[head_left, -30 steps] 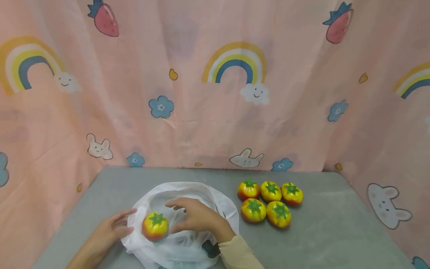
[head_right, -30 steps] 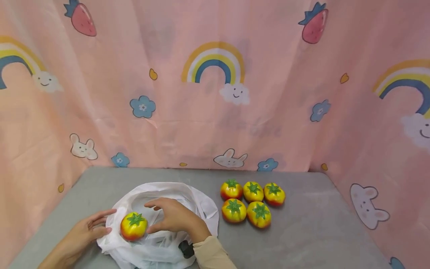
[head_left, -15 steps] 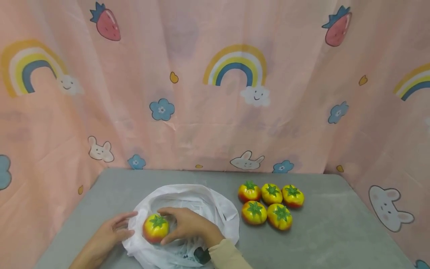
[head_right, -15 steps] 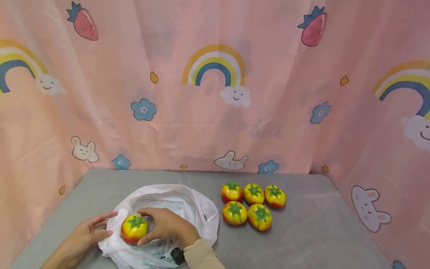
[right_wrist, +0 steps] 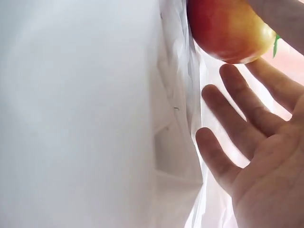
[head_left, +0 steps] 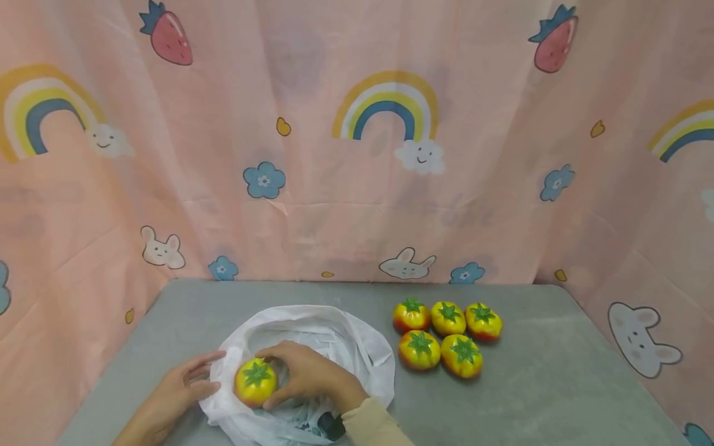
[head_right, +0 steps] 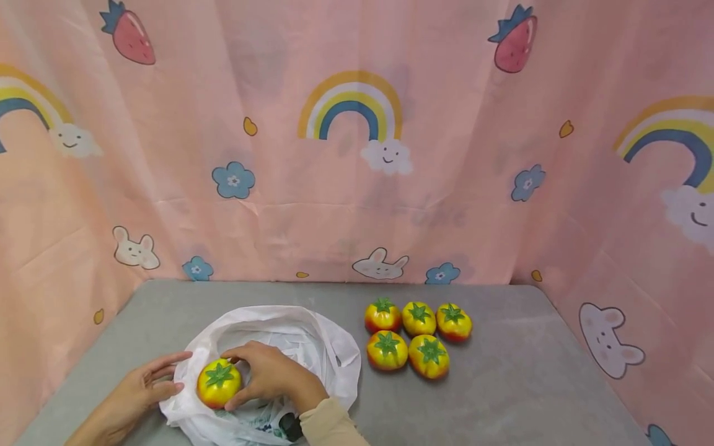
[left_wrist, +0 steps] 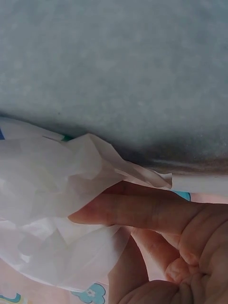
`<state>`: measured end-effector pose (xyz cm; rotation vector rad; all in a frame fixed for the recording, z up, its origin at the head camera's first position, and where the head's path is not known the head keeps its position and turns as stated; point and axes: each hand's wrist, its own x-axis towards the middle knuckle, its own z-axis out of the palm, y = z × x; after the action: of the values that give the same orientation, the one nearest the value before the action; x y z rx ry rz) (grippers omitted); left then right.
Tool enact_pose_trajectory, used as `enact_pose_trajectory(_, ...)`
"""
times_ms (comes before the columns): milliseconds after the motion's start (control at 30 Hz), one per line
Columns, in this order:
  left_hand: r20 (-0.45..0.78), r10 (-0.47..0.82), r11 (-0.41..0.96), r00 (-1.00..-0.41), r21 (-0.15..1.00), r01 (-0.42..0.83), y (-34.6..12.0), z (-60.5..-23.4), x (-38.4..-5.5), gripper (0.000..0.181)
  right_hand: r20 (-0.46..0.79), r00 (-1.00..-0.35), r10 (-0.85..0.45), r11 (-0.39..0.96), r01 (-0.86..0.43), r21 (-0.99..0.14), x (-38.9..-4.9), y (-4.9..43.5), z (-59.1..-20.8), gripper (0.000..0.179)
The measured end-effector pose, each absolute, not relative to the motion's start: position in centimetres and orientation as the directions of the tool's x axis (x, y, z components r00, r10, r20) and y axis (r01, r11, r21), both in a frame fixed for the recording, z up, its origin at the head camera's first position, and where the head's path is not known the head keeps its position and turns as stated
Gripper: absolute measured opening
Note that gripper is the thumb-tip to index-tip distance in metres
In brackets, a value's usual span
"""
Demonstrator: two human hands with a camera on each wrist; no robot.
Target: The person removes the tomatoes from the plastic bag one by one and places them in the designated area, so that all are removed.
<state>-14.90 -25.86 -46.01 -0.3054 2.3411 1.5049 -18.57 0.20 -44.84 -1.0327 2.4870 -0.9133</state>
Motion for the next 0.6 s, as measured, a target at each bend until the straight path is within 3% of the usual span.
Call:
enact_pose_trajectory(367,-0.386,0.012,0.402,-0.922,0.847,-0.349,-25.6,-45.8,-15.1,0.072,-0.015,-0.714,-0.7,0.517,-0.493,-0.7,-18.4,0.7,-44.6,0.08)
enact_pose_trajectory(600,-0.366,0.05,0.404,-0.929,0.858,-0.317,-26.3,-46.0,-14.9,0.07,0.056,-0.725,-0.687,0.477,-0.508,-0.717,-18.1,2.0,-43.8,0.079)
